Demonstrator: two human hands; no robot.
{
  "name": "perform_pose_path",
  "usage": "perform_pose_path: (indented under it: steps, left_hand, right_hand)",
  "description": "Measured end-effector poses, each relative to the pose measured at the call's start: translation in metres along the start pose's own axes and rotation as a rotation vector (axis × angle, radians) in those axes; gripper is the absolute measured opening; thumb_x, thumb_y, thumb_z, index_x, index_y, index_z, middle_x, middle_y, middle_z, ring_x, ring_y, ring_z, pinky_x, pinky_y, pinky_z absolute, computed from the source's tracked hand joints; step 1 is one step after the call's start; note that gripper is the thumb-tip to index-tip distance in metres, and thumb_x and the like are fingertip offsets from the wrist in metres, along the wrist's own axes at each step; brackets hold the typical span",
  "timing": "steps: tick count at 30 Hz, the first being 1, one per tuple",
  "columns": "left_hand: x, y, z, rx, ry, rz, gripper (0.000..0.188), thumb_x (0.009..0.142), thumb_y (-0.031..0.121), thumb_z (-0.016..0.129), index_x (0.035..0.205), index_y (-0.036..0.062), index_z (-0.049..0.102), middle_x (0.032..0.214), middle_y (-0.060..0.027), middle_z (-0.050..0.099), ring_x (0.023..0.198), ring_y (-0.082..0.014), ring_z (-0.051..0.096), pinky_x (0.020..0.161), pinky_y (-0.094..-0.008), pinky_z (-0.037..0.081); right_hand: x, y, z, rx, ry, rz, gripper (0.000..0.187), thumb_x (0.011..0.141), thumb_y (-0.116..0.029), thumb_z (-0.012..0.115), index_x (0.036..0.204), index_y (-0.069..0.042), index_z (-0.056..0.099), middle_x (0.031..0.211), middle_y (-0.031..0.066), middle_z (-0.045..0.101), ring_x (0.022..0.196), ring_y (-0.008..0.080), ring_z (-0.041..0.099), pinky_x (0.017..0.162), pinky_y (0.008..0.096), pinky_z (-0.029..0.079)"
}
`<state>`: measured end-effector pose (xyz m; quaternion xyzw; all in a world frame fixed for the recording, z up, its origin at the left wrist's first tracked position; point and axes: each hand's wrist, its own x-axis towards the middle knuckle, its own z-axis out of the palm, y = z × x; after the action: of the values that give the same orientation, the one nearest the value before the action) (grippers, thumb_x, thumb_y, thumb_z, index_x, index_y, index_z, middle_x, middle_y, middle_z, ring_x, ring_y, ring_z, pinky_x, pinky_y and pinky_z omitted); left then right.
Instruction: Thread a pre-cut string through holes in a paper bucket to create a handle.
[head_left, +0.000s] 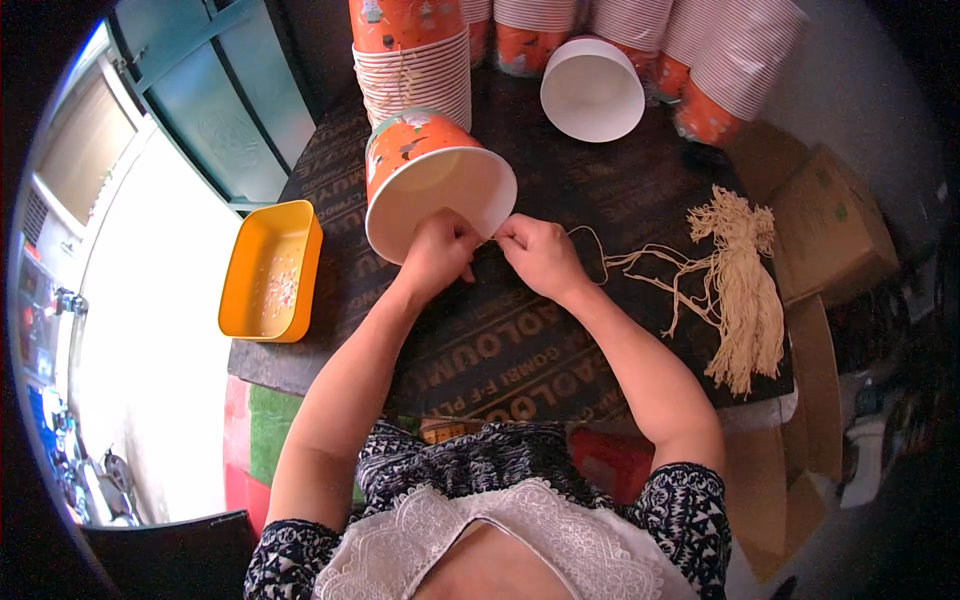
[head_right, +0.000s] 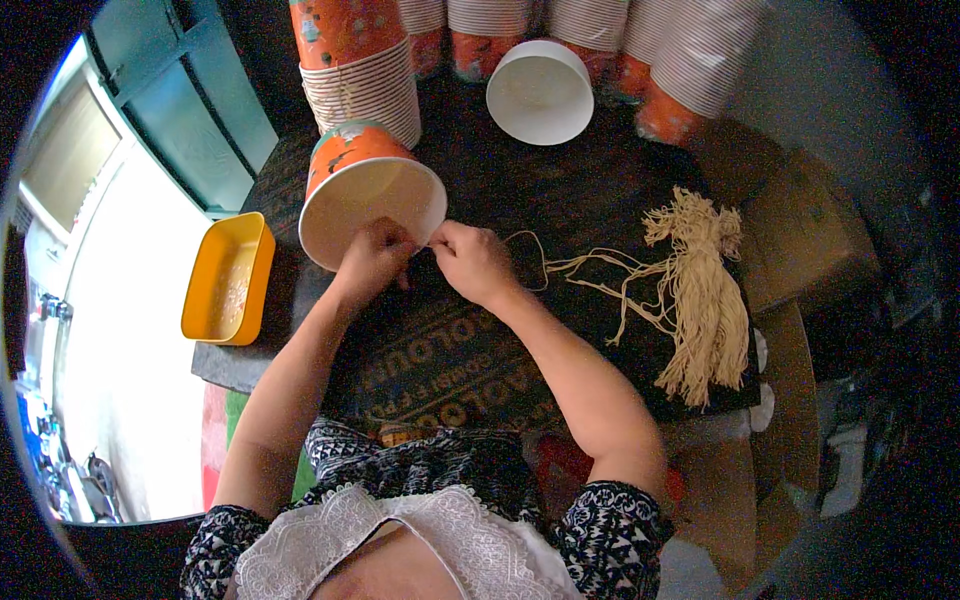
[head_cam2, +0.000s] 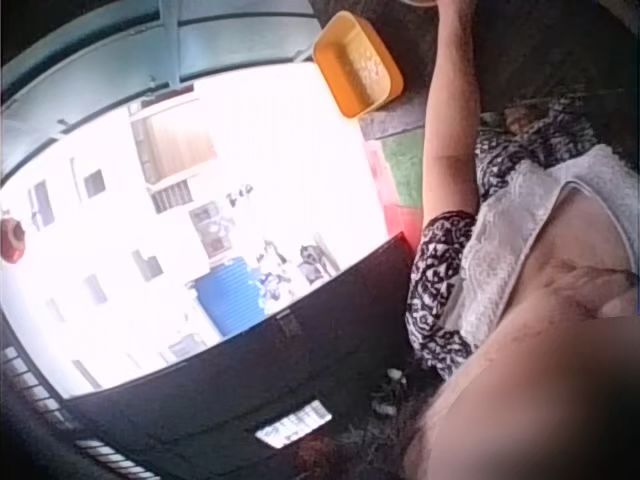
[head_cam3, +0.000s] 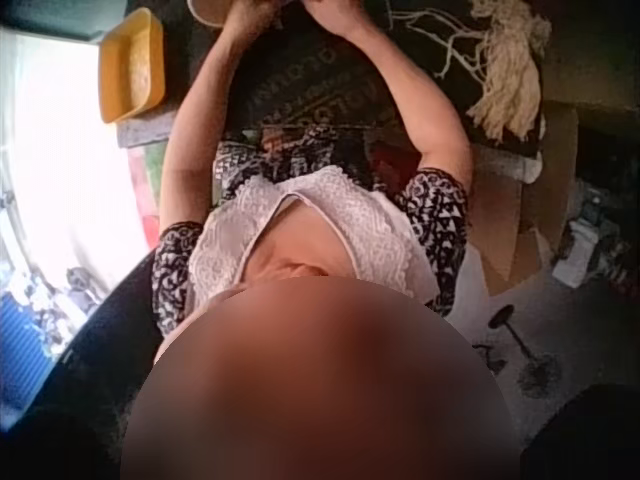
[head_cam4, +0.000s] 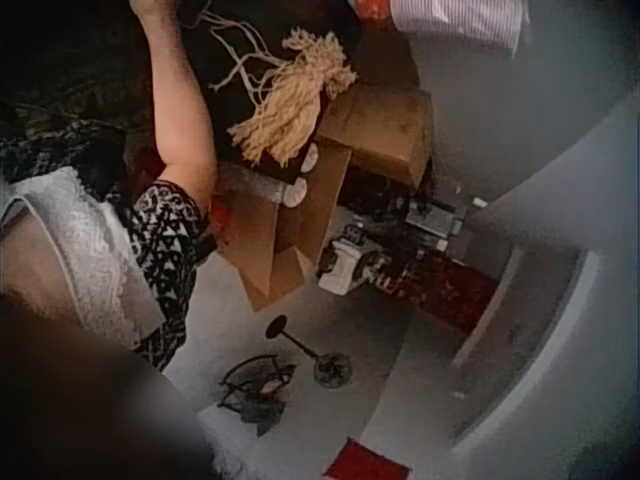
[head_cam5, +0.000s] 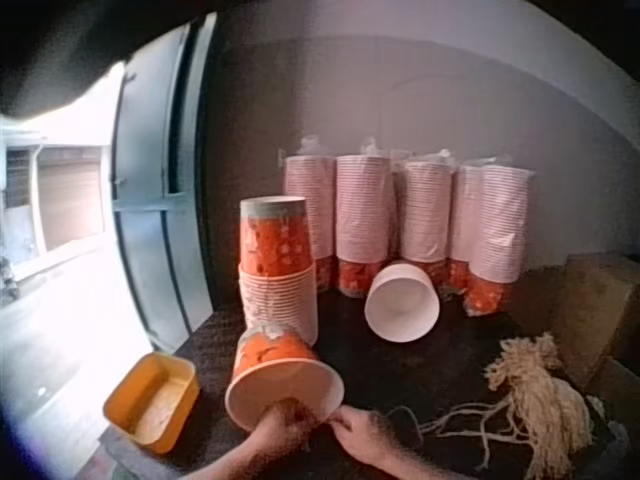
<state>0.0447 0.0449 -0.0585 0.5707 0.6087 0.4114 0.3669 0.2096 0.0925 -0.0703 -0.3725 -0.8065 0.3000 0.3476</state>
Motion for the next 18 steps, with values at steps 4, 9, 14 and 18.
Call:
perform_pose_path:
  steps: [4, 9, 14, 18]
  left_hand:
    - [0.0004, -0.0007, 0.0016, -0.055, 0.082, 0.001, 0.015, 0.079, 0.002, 0.053, 0.069, -0.0085, 0.056, 0.060, -0.0108, 0.055, 0.044, -0.0192, 0.056, 0.039, -0.0303, 0.046]
    - [0.0018, -0.0034, 0.0024, -0.093, 0.099, 0.003, 0.016, 0.078, 0.002, 0.054, 0.065, -0.0076, 0.054, 0.058, -0.0106, 0.055, 0.043, -0.0195, 0.056, 0.038, -0.0307, 0.046]
    - [0.0019, -0.0015, 0.0017, -0.008, 0.070, -0.030, 0.014, 0.081, 0.007, 0.053, 0.079, -0.0064, 0.055, 0.063, -0.0103, 0.057, 0.046, -0.0167, 0.055, 0.039, -0.0306, 0.045]
    - [0.0042, -0.0016, 0.0048, 0.018, 0.105, -0.007, 0.014, 0.079, 0.005, 0.055, 0.071, -0.0064, 0.055, 0.059, -0.0103, 0.055, 0.044, -0.0188, 0.056, 0.037, -0.0316, 0.046]
  right_hand:
    - [-0.0029, 0.0009, 0.0011, -0.053, -0.005, -0.045, 0.013, 0.080, -0.012, 0.057, 0.088, -0.005, 0.063, 0.076, 0.0151, 0.064, 0.070, 0.0303, 0.064, 0.061, 0.0392, 0.049]
    - [-0.0041, -0.0020, -0.0025, -0.100, -0.047, -0.057, 0.014, 0.080, -0.009, 0.054, 0.089, -0.006, 0.063, 0.073, 0.0150, 0.063, 0.068, 0.0301, 0.064, 0.061, 0.0381, 0.049]
    - [-0.0026, 0.0036, -0.0022, -0.118, -0.092, -0.131, 0.014, 0.079, -0.009, 0.053, 0.088, -0.005, 0.063, 0.072, 0.0150, 0.063, 0.067, 0.0305, 0.063, 0.061, 0.0383, 0.048]
    - [-0.0013, 0.0027, -0.0060, -0.111, -0.109, -0.131, 0.013, 0.078, -0.010, 0.054, 0.086, -0.005, 0.064, 0.071, 0.0151, 0.063, 0.066, 0.0308, 0.063, 0.060, 0.0384, 0.048]
